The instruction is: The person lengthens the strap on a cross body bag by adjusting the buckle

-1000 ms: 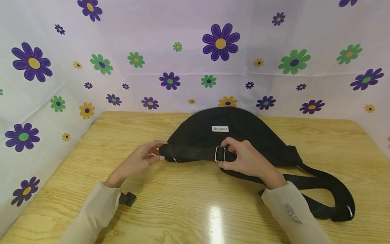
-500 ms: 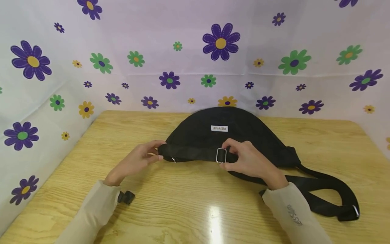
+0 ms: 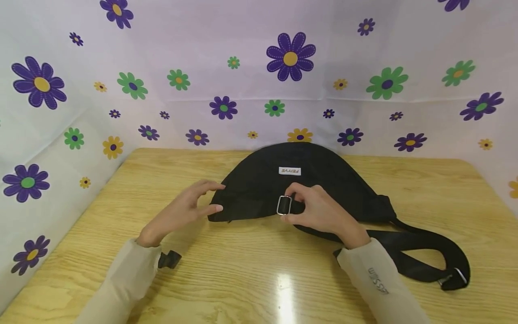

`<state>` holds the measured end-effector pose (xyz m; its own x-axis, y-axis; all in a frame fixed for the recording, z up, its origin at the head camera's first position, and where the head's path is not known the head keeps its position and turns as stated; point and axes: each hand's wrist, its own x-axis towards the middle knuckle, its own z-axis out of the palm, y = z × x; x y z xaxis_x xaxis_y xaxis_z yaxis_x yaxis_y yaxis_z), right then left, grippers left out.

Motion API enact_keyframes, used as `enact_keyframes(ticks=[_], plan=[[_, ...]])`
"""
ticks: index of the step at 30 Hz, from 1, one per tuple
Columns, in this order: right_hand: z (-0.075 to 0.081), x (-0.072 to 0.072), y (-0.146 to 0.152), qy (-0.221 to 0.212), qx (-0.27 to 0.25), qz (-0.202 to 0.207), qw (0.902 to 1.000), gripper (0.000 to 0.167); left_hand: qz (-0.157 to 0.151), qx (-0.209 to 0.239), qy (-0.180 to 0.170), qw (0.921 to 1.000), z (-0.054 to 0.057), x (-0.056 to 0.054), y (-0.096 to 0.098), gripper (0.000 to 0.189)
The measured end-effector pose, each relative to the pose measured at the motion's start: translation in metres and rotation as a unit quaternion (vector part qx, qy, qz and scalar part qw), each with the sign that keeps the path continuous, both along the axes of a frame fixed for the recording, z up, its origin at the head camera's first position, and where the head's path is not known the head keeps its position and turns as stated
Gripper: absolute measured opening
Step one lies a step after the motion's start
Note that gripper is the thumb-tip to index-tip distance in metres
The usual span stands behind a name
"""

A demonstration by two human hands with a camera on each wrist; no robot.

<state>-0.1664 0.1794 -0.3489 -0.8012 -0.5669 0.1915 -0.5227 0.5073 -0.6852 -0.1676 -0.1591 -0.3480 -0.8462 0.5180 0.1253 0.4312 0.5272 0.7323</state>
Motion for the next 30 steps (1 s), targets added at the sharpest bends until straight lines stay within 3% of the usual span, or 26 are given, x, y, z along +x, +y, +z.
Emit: enact_keyframes(ticks=[5, 14, 22, 30], plan=[[0.001, -0.001, -0.002, 0.005, -0.002, 0.0, 1.0, 0.035, -0.049, 0.025, 0.019, 0.9983, 0.003, -0.004, 0.024, 0.049], [0.002, -0.004, -0.006, 0.012, -0.002, -0.005, 0.9999, 0.035, -0.092, 0.052, -0.012, 0.9943, 0.003, -0.011, 0.063, 0.049], [0.003, -0.005, -0.009, 0.012, -0.01, 0.002, 0.9999, 0.032, -0.098, 0.042, -0.018, 0.9941, -0.002, -0.014, 0.082, 0.051], [0.003, -0.008, -0.013, 0.02, -0.028, 0.013, 0.9993, 0.031, -0.104, 0.064, -0.037, 0.9918, -0.005, -0.017, 0.092, 0.05]])
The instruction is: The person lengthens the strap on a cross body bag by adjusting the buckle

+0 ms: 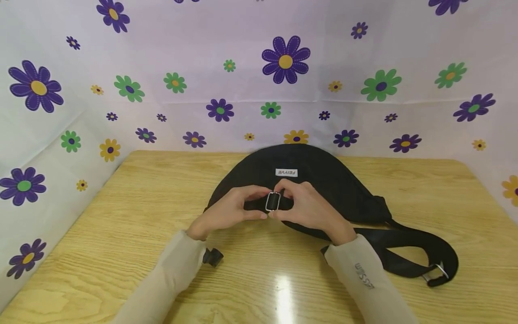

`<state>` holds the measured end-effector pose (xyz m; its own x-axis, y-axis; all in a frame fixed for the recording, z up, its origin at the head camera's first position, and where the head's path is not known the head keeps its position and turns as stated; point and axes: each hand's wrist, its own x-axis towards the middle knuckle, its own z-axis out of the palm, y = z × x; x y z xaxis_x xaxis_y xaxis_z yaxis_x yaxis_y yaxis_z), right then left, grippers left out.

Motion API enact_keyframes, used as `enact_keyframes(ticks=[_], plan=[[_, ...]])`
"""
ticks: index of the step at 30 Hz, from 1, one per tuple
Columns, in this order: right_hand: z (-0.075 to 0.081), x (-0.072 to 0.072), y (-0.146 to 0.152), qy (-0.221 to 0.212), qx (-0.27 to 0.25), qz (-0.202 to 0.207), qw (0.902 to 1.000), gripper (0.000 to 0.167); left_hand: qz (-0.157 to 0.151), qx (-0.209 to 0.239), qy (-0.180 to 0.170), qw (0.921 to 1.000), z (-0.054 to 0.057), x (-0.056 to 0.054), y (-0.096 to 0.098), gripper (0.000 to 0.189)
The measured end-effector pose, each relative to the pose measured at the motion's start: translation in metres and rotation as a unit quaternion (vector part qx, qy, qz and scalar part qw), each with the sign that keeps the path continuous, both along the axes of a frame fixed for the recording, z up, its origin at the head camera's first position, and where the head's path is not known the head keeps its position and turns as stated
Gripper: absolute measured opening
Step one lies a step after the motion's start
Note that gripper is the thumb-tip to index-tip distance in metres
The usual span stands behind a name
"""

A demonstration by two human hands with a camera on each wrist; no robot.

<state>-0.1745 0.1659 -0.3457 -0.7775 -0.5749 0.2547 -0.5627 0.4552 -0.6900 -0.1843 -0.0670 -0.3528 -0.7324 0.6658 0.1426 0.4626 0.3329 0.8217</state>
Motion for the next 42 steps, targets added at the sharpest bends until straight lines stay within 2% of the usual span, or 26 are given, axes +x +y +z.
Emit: enact_keyframes(ticks=[7, 13, 18, 21, 25, 29, 32, 36, 42], plan=[[0.001, -0.001, -0.003, -0.002, -0.002, 0.005, 1.0, 0.029, 0.0, 0.006, 0.001, 1.0, -0.004, -0.003, 0.002, 0.042], [0.002, 0.002, -0.002, -0.022, 0.008, -0.008, 0.9997, 0.031, 0.006, 0.002, -0.009, 0.9999, -0.004, -0.002, 0.003, 0.04], [0.003, 0.005, 0.0, -0.06, 0.01, -0.007, 0.9981, 0.036, 0.004, -0.004, -0.009, 0.9999, -0.003, -0.001, 0.004, 0.04], [0.003, 0.003, 0.003, -0.098, 0.004, 0.004, 0.9952, 0.036, 0.008, -0.002, -0.004, 1.0, -0.002, -0.001, 0.002, 0.039], [0.001, -0.004, 0.014, -0.18, -0.025, 0.031, 0.9828, 0.027, 0.017, 0.009, -0.002, 0.9998, -0.002, -0.002, -0.001, 0.039], [-0.005, -0.011, 0.026, -0.264, -0.078, 0.098, 0.9565, 0.014, 0.019, 0.016, -0.014, 0.9996, -0.002, -0.003, -0.002, 0.04], [-0.009, -0.013, 0.032, -0.29, -0.115, 0.138, 0.9402, 0.014, 0.014, 0.019, -0.025, 0.9994, -0.002, -0.003, -0.002, 0.041], [-0.01, -0.014, 0.034, -0.294, -0.142, 0.148, 0.9335, 0.015, 0.011, 0.019, -0.028, 0.9994, -0.003, -0.002, -0.001, 0.043], [-0.011, -0.013, 0.031, -0.302, -0.15, 0.138, 0.9312, 0.015, 0.012, 0.022, -0.039, 0.9989, -0.003, -0.002, 0.0, 0.047]])
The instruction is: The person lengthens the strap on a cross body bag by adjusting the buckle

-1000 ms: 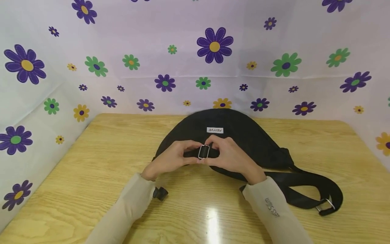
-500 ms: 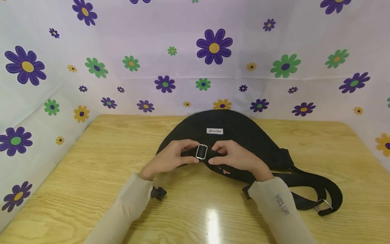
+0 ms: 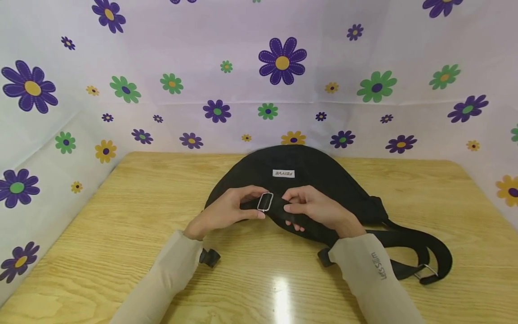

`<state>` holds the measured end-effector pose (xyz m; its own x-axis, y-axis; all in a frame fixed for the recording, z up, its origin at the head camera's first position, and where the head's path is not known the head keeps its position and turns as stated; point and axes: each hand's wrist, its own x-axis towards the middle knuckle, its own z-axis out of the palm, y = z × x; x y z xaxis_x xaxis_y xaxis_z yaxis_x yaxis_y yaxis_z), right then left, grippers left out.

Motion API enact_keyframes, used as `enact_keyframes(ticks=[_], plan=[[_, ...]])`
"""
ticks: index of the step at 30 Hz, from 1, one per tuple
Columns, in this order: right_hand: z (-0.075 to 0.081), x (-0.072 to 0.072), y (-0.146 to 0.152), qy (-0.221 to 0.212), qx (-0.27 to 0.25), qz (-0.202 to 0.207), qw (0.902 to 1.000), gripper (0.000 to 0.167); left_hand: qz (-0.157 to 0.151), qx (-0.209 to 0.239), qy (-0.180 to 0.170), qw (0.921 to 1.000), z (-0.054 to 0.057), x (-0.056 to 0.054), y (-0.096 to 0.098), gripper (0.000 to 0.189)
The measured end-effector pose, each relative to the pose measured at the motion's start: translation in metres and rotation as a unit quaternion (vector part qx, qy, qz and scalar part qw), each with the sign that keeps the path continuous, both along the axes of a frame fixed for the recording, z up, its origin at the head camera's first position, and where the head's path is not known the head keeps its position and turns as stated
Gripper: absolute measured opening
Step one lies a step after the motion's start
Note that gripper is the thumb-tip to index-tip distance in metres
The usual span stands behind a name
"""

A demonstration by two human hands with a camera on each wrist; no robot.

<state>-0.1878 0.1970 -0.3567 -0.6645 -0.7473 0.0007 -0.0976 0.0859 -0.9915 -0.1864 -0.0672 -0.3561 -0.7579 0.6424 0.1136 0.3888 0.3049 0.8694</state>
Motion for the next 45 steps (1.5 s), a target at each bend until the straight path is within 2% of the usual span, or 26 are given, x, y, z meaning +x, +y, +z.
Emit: enact_keyframes(ticks=[14, 23, 32, 40, 45], plan=[[-0.001, 0.0, 0.0, 0.006, 0.03, -0.021, 0.9993, 0.017, 0.005, 0.007, 0.025, 0.9997, -0.002, -0.002, -0.002, 0.043], [0.002, 0.002, -0.005, -0.002, 0.03, -0.045, 0.9986, 0.017, 0.006, 0.022, 0.026, 0.9994, -0.001, 0.0, 0.0, 0.044], [0.0, 0.003, -0.007, -0.002, 0.013, -0.046, 0.9989, 0.018, 0.007, 0.008, 0.046, 0.9989, -0.001, 0.0, -0.001, 0.046], [-0.001, 0.002, -0.008, 0.002, 0.005, -0.041, 0.9991, 0.019, 0.006, -0.003, 0.049, 0.9988, 0.0, 0.001, 0.0, 0.046], [-0.001, 0.003, -0.01, -0.001, 0.004, -0.044, 0.999, 0.021, 0.017, -0.001, 0.028, 0.9995, 0.0, 0.002, 0.001, 0.046]])
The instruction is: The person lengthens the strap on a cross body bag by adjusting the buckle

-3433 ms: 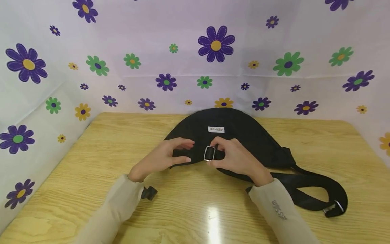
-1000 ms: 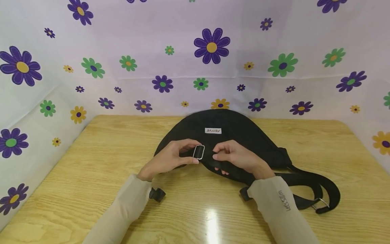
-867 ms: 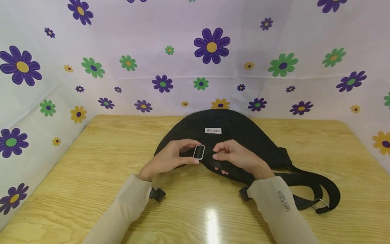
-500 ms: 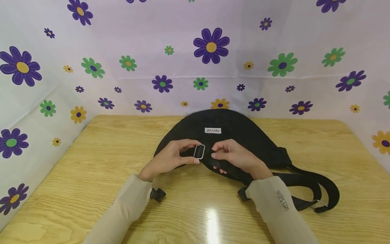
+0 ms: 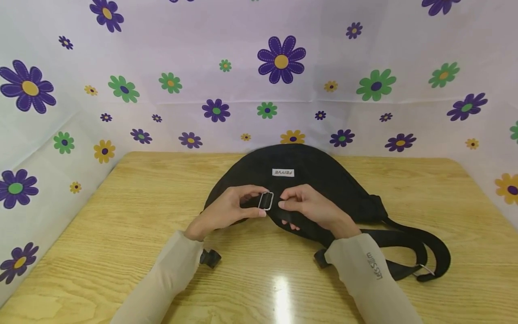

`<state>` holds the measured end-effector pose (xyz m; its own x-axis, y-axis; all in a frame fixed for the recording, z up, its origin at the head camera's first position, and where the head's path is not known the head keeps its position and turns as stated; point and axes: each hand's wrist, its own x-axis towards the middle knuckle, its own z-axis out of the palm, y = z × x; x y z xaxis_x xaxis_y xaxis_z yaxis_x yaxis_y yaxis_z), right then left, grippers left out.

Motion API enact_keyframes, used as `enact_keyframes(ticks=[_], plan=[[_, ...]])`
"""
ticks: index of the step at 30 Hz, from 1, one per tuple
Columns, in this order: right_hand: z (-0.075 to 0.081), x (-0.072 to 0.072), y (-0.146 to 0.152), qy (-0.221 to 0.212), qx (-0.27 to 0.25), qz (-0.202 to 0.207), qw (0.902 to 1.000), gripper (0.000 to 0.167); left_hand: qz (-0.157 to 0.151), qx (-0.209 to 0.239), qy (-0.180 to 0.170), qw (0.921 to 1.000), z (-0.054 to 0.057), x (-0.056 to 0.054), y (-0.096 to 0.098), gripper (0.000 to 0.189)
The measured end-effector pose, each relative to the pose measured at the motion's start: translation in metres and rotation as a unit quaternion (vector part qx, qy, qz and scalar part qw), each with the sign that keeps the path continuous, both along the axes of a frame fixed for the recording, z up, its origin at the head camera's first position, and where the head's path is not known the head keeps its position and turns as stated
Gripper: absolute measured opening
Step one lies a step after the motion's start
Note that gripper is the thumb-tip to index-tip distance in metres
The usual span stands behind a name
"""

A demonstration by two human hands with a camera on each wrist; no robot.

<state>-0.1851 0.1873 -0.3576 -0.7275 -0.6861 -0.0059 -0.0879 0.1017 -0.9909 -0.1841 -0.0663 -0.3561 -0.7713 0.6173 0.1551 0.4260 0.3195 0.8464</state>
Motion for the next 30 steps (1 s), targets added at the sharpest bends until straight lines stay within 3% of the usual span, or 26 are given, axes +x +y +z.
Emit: enact_keyframes(ticks=[8, 16, 23, 30], plan=[[0.0, 0.001, -0.005, -0.001, -0.002, -0.006, 1.0, 0.02, -0.01, 0.05, -0.006, 0.9987, -0.001, 0.001, 0.0, 0.048], [-0.002, 0.001, -0.008, -0.005, -0.005, -0.005, 1.0, 0.019, -0.039, 0.044, -0.001, 0.9983, -0.005, 0.0, 0.005, 0.043], [-0.003, 0.0, -0.005, -0.016, -0.014, 0.003, 0.9998, 0.02, -0.018, 0.029, 0.004, 0.9994, -0.002, -0.001, 0.001, 0.047], [-0.004, -0.002, 0.004, -0.035, -0.022, 0.03, 0.9987, 0.016, 0.003, 0.046, 0.041, 0.9981, 0.002, -0.005, -0.007, 0.045]])
